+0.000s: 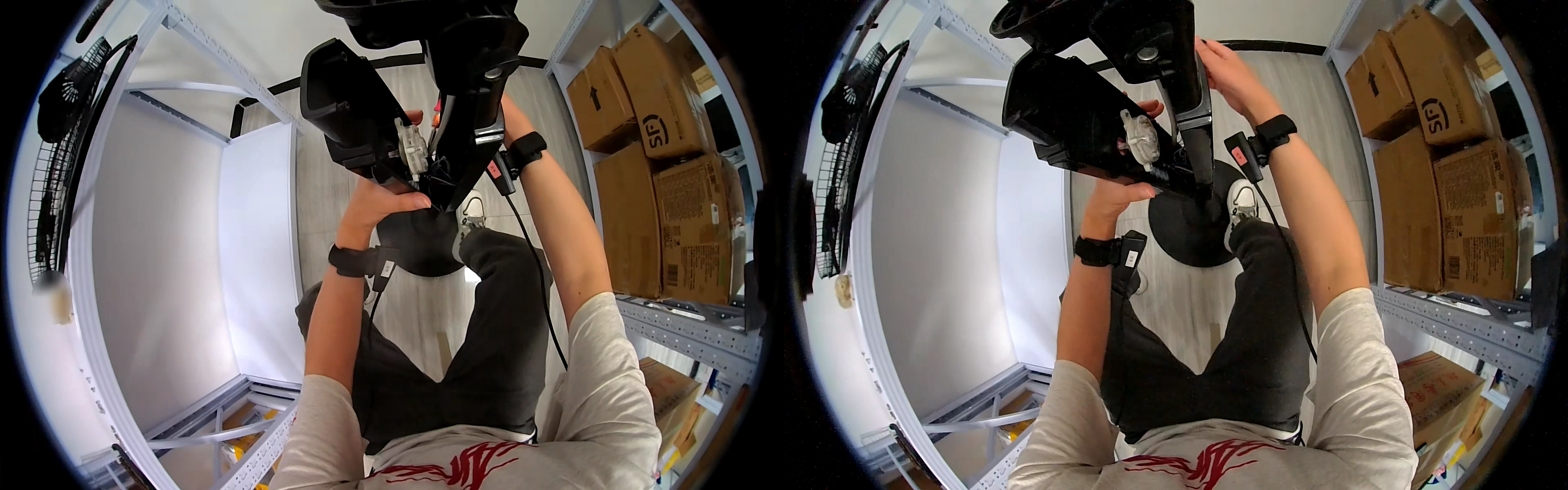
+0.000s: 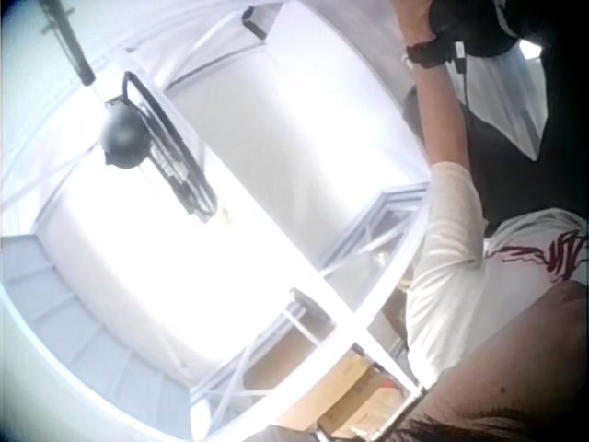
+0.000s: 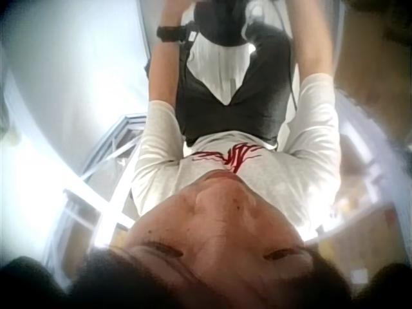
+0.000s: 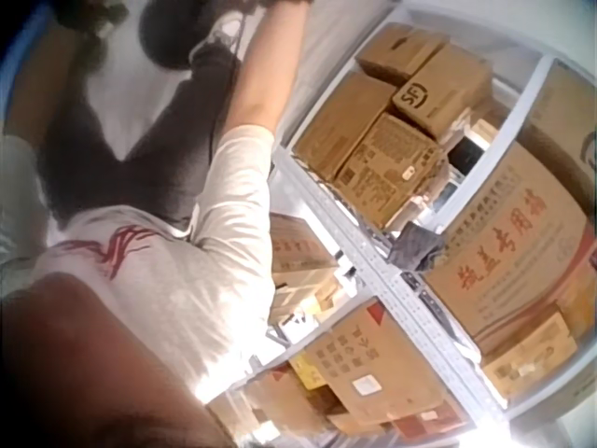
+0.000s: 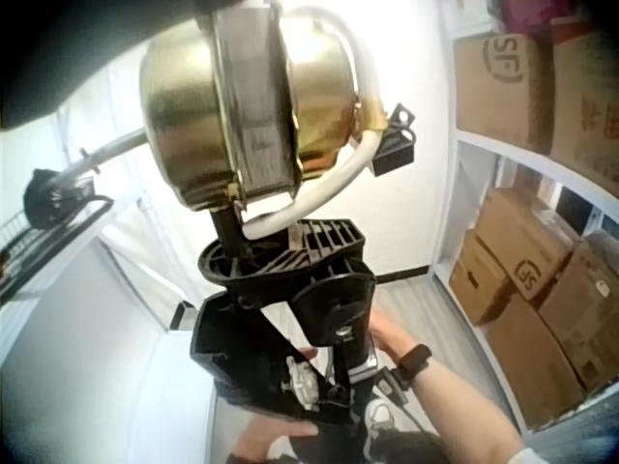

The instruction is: The person sits on the floor and uses a screwdriver to tighten screws on a standing fan's motor housing. They pick up screws from a nearby shelf and continue securing the fan components.

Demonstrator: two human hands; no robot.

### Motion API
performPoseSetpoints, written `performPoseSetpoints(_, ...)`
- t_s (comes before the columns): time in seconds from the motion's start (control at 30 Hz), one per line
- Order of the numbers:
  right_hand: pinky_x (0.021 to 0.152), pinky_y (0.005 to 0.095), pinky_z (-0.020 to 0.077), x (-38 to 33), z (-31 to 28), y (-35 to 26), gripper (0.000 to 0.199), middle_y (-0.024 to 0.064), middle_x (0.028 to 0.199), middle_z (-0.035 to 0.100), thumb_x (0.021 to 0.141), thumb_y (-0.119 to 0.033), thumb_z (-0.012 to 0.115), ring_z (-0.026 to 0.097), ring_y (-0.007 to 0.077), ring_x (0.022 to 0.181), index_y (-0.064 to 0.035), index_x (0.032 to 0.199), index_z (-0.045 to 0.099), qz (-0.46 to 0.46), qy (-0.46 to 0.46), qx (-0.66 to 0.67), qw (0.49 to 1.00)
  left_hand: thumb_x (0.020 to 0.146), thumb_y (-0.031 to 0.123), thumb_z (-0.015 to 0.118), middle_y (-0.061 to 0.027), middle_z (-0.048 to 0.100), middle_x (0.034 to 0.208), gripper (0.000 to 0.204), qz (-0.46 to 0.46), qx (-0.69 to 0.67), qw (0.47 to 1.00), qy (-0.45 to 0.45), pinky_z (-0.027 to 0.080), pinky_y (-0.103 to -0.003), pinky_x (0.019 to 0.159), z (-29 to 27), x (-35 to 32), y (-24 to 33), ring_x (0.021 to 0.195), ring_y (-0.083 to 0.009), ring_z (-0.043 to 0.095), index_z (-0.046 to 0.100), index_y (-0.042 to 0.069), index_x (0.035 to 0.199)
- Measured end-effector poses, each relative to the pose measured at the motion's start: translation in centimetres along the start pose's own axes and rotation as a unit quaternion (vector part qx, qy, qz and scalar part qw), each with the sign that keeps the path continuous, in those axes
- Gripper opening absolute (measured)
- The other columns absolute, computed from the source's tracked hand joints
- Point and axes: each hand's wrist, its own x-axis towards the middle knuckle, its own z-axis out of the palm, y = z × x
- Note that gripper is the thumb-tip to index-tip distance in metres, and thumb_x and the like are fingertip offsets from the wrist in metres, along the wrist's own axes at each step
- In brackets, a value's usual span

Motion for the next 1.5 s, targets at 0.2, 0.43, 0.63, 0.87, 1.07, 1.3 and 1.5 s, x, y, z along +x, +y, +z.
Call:
performPoseSetpoints(0.2, 0.073, 0.0261, 0.0468, -0.4, 1.3, -0.4, 0.034, -0.0031, 0.09, 0.062, 0.1, -0.04, 0.053, 0.056, 0.0065, 0.08, -0.0072, 0.104, 0.059, 0.023, -0.071, 0.01, 0.997, 0.058, 0.04, 0.093, -0.0117, 0.039, 0.146, 0.112, -0.032, -0.035, 0.999, 0.007, 0.029, -0.042, 0.114, 0.8, 0.1, 0.8, 0.138, -0.0262, 0.036, 0.033, 0.004, 0.146)
performPoseSetpoints(0.43, 0.072, 0.0262, 0.0476, 2.0, -1.3, 0.9, 0.035, -0.0013, 0.086, 0.063, 0.099, -0.045, 0.052, 0.058, 0.0084, 0.077, -0.0099, 0.099, 0.057, -0.047, 0.136, -0.022, 0.989, 0.06, 0.045, 0.091, -0.0115, 0.039, 0.147, 0.116, 0.009, 0.024, 0.999, -0.024, 0.029, -0.042, 0.114, -0.5, -0.3, -0.8, 0.137, -0.0263, 0.037, 0.027, 0.005, 0.148)
performPoseSetpoints(0.63, 0.073, 0.0265, 0.0483, 1.9, -2.1, 1.1, 0.037, -0.0002, 0.084, 0.063, 0.1, -0.045, 0.05, 0.058, 0.0089, 0.076, -0.0094, 0.102, 0.059, -0.11, 0.1, -0.075, 0.986, 0.061, 0.042, 0.091, -0.0119, 0.037, 0.149, 0.117, 0.019, 0.005, 1.0, -0.024, 0.032, -0.042, 0.113, -0.4, -0.3, -1.1, 0.138, -0.0269, 0.036, 0.024, 0.007, 0.15)
performPoseSetpoints(0.87, 0.078, 0.0267, 0.0474, 0.9, -0.3, -0.3, 0.037, -0.0028, 0.095, 0.062, 0.101, -0.044, 0.048, 0.056, 0.0067, 0.082, -0.0102, 0.11, 0.06, -0.03, 0.0, -0.075, 0.997, 0.061, 0.038, 0.091, -0.0114, 0.036, 0.149, 0.113, -0.017, -0.032, 0.999, -0.009, 0.031, -0.042, 0.113, 0.2, -0.4, 0.1, 0.14, -0.0275, 0.033, 0.027, 0.008, 0.149)
performPoseSetpoints(1.07, 0.08, 0.0265, 0.0473, 1.3, 0.3, 0.3, 0.04, -0.0017, 0.099, 0.063, 0.101, -0.043, 0.049, 0.057, 0.0068, 0.086, -0.0098, 0.123, 0.058, 0.007, 0.001, -0.06, 0.998, 0.06, 0.037, 0.092, -0.0107, 0.036, 0.149, 0.112, -0.045, -0.041, 0.998, 0.001, 0.031, -0.041, 0.114, 0.5, -0.3, 0.4, 0.14, -0.0262, 0.033, 0.028, 0.007, 0.148)
performPoseSetpoints(1.3, 0.08, 0.0297, 0.0498, 1.6, -0.5, 0.0, 0.038, 0.002, 0.102, 0.065, 0.094, -0.032, 0.061, 0.061, 0.0125, 0.092, -0.0062, 0.122, 0.058, 0.022, -0.167, -0.051, 0.984, 0.066, 0.013, 0.09, -0.0061, 0.039, 0.144, 0.098, -0.003, -0.077, 0.997, -0.01, 0.041, -0.033, 0.103, 0.2, -0.2, -0.3, 0.123, -0.0164, 0.046, 0.033, 0.004, 0.145)
performPoseSetpoints(1.5, 0.079, 0.03, 0.0499, 1.6, 0.2, 0.8, 0.034, 0.0016, 0.097, 0.065, 0.094, -0.032, 0.061, 0.061, 0.0122, 0.089, -0.008, 0.118, 0.06, -0.021, -0.148, -0.025, 0.988, 0.065, 0.011, 0.088, -0.0071, 0.049, 0.136, 0.093, -0.039, -0.023, 0.999, -0.013, 0.041, -0.033, 0.102, 0.4, 0.2, 0.3, 0.121, -0.0175, 0.049, 0.038, 0.002, 0.143)
